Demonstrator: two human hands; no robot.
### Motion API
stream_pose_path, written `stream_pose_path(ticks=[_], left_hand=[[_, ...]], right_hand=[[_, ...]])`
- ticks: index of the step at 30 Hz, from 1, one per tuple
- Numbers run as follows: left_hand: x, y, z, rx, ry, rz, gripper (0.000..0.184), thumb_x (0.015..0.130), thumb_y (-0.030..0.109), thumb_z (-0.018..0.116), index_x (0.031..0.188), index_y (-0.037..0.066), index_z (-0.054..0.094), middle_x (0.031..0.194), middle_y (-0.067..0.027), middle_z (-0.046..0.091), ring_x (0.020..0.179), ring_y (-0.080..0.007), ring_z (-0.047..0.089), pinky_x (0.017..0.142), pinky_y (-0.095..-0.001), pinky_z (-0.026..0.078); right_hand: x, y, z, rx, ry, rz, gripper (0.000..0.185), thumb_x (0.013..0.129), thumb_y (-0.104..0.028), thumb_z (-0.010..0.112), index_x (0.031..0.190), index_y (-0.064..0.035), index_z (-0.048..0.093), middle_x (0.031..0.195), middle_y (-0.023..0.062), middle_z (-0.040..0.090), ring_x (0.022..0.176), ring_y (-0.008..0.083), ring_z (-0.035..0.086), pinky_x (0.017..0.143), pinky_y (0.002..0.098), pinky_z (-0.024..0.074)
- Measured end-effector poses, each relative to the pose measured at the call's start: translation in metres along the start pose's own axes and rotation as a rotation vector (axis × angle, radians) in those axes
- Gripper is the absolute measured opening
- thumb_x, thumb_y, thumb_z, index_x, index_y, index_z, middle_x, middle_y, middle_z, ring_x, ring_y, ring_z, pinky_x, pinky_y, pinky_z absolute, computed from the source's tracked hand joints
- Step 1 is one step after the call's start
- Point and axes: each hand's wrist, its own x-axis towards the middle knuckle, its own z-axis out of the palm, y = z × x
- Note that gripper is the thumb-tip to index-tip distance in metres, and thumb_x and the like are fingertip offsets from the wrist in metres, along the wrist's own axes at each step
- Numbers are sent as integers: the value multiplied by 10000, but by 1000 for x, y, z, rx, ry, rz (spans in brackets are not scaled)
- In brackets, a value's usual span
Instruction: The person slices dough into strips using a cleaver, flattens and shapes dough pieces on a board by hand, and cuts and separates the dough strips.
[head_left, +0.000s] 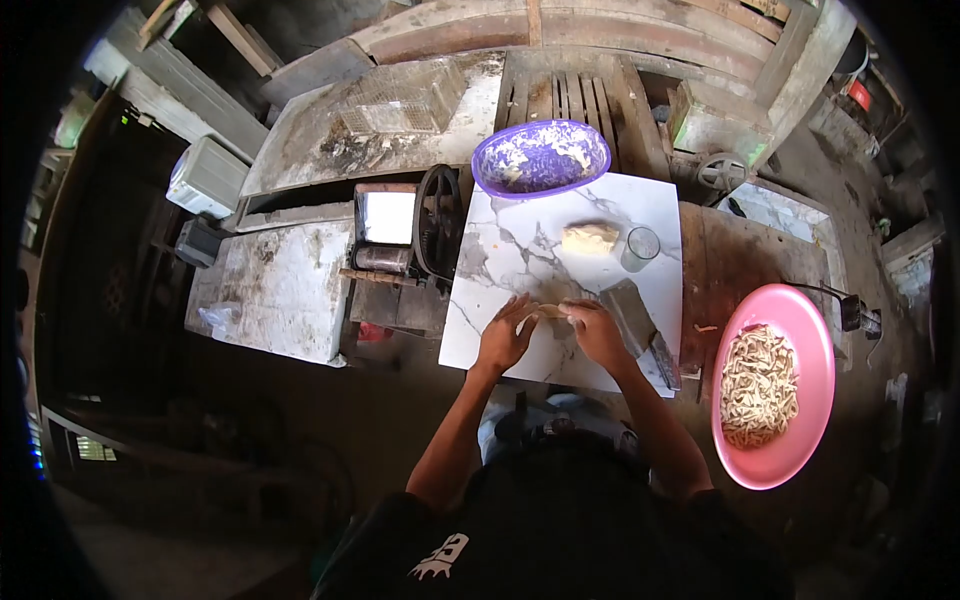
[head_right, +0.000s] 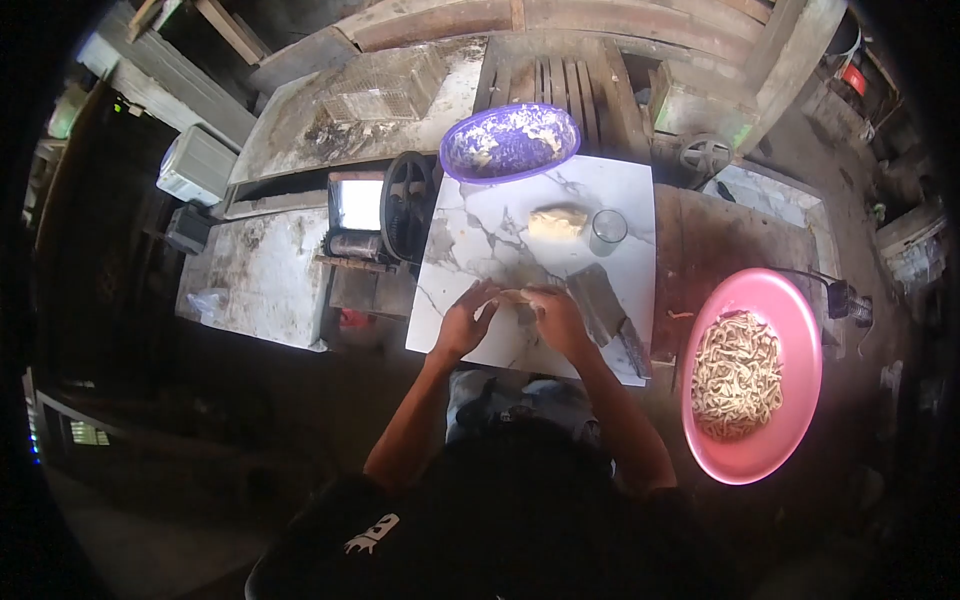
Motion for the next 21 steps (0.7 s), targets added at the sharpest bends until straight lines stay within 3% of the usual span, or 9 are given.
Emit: stream_pose_path(ticks=[1,3,6,9,11,12,14,15,21], left_hand=[[-5,-8,5,-22,-67,-59,359,944,195,536,1242,2,587,1336,-201,542,1308,-370,446,1090,-421,362],[-14,-11,14,51,-81,-29,373,939,167,520,1275,8,559,1360,-193,525,1309,-361,450,1087,-419,367],[-19,2,23,159,-132,19,458,890,90,540,1332,-16,483,1422,-229,443,1331,-378,417,1092,-437,361],[-12,11,33,279,-174,71,540,893,126,518,1395,-31,397,1483,-226,361,1384,-368,343,1127,-476,297],[-6,-5,50,470,-281,103,590,913,168,461,1462,13,308,1537,-172,302,1436,-292,276,1161,-490,210],[-2,-1,48,468,-282,108,590,913,168,461,1462,13,308,1537,-172,302,1436,-292,276,1161,-490,210],[2,5,45,407,-368,-34,608,910,178,461,1471,20,290,1545,-166,290,1439,-286,273,1168,-487,183],[1,3,43,405,-388,-5,626,911,218,483,1459,-17,293,1530,-204,292,1432,-341,264,1147,-523,222],[11,4,44,449,-444,-142,682,914,282,497,1493,31,236,1561,-155,246,1456,-365,179,1153,-561,164]], right_hand=[[-4,12,3,-89,42,-32,338,822,47,563,1146,4,649,1151,172,652,1074,328,610,935,380,483],[-9,24,5,-180,80,-65,401,804,93,523,1178,-1,633,1192,172,638,1101,327,602,956,378,484],[-17,19,9,-212,97,103,494,764,114,500,1236,2,593,1248,206,599,1161,347,567,1012,385,447],[-21,9,30,-381,35,-34,500,793,33,531,1293,28,532,1318,232,541,1237,362,507,1080,409,375],[-24,11,48,-623,10,-130,544,827,-88,556,1346,45,459,1379,240,480,1290,372,454,1106,465,322],[-26,10,50,-626,13,-127,544,827,-88,556,1346,45,459,1379,240,480,1290,372,454,1106,465,322],[-31,8,54,-714,38,-108,564,857,-194,555,1360,33,443,1399,231,459,1318,369,420,1106,514,289],[-30,8,54,-717,33,-106,564,857,-194,555,1360,33,443,1399,231,459,1318,369,420,1106,514,289],[-13,18,47,-721,47,-112,566,854,-220,559,1366,-4,449,1395,196,463,1342,349,384,1118,535,255]])
